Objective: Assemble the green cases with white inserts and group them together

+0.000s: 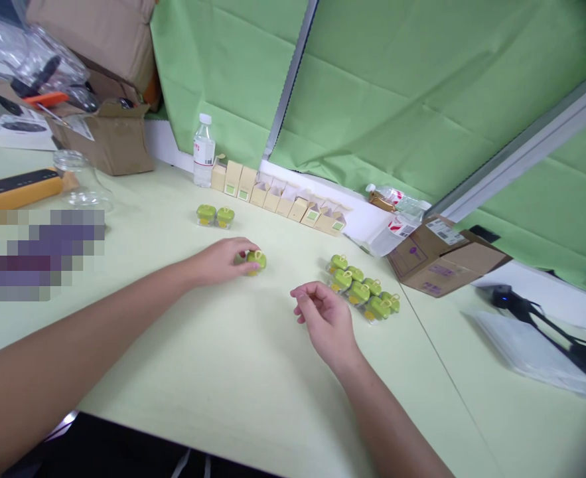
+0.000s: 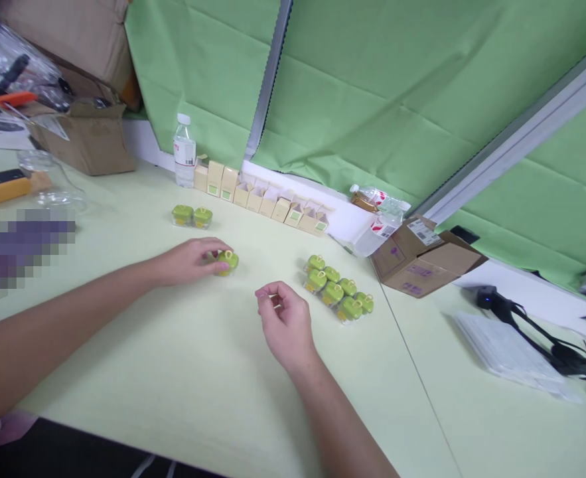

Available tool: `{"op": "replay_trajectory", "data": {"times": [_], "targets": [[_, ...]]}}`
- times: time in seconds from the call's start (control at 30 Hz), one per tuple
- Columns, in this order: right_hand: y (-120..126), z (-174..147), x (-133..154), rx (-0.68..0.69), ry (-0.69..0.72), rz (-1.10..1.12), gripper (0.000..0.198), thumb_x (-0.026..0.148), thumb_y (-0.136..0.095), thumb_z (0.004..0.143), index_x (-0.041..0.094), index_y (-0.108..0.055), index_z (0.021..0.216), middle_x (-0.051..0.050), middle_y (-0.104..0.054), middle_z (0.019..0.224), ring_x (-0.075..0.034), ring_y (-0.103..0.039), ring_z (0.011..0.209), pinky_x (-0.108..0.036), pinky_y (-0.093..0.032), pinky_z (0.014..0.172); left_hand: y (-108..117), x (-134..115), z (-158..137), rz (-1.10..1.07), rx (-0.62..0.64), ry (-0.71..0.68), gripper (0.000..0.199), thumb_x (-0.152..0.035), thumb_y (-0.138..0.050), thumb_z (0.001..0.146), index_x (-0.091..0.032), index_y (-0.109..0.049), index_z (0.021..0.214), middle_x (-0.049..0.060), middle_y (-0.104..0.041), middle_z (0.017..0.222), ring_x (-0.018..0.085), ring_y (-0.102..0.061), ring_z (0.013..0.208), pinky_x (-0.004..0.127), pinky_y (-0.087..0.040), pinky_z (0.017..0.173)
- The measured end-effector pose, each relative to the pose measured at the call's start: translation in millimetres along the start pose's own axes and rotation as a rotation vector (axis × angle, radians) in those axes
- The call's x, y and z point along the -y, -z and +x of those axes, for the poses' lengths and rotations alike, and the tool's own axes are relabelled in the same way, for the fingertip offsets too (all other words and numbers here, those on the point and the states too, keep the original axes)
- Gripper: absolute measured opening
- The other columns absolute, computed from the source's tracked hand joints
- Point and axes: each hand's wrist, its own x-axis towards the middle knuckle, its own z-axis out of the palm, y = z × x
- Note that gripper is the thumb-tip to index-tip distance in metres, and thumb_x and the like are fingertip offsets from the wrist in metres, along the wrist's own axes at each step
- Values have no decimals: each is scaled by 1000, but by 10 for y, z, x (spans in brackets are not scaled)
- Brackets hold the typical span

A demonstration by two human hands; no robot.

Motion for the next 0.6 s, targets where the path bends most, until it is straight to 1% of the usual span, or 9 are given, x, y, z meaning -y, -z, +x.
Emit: {"op": "replay_trajectory", "data": {"times": [0.07, 0.13, 0.17, 0.27, 0.33, 0.4, 0.47, 0.53, 0.6], "targets": [[10, -2, 7, -3, -1, -4, 21, 39, -60, 90, 19, -66, 85, -5, -67, 84, -16, -61, 68, -27, -52, 57, 158, 200, 27, 77, -53, 114, 44, -57, -60, 86, -25, -70, 115, 5, -71, 107, 22, -65, 87, 31, -51, 78], [15, -7, 13, -2, 4, -9, 21, 39, -59, 90, 19, -66, 85, -5, -67, 85, -16, -61, 68, -26, -52, 57, 273, 403, 58, 134, -160, 249, 50, -60, -62, 83, -27, -69, 120, 4, -71, 104, 19, -63, 73, 33, -53, 73], [15, -9, 15, 0, 6, -15, 21, 38, -59, 90, 19, -66, 85, -5, -68, 85, -16, -62, 68, -26, -52, 57, 304, 491, 75, 140, -205, 261, 47, -59, -62, 83, -28, -69, 117, 4, -70, 106, 18, -63, 73, 33, -53, 75], [8, -17, 19, 14, 8, -32, 20, 37, -58, 91, 20, -65, 85, -5, -68, 86, -16, -62, 68, -26, -51, 57, 306, 652, 126, 104, -316, 185, 37, -50, -64, 84, -24, -71, 110, 7, -64, 114, 17, -64, 82, 33, -55, 80], [2, -20, 18, 20, 4, -41, 19, 37, -58, 91, 20, -65, 85, -5, -68, 87, -15, -62, 68, -25, -51, 56, 272, 660, 143, 96, -392, 157, 37, -42, -64, 84, -23, -66, 117, 7, -62, 114, 16, -63, 81, 32, -56, 76], [-2, -21, 13, 19, 6, -51, 19, 37, -57, 91, 20, -65, 85, -5, -68, 87, -15, -62, 68, -25, -51, 56, 249, 605, 138, 108, -478, 171, 42, -38, -64, 84, -23, -58, 123, 7, -63, 110, 15, -60, 72, 32, -54, 69], [-3, -22, 7, 19, 12, -63, 19, 36, -57, 91, 20, -65, 85, -5, -68, 87, -15, -62, 68, -25, -51, 56, 243, 519, 114, 139, -525, 182, 38, -38, -62, 85, -23, -57, 119, 5, -65, 103, 13, -56, 64, 31, -51, 65], [-4, -23, 3, 22, 17, -74, 19, 36, -57, 91, 20, -65, 85, -5, -68, 86, -15, -62, 67, -25, -51, 56, 238, 434, 83, 188, -494, 146, 29, -38, -59, 87, -22, -60, 111, 4, -67, 101, 13, -55, 62, 31, -50, 66], [-4, -23, 3, 28, 20, -82, 20, 36, -57, 91, 20, -65, 85, -5, -68, 86, -16, -62, 67, -26, -51, 56, 219, 373, 56, 236, -407, 95, 27, -37, -56, 88, -23, -63, 109, 4, -69, 109, 13, -57, 64, 30, -49, 69]]}}
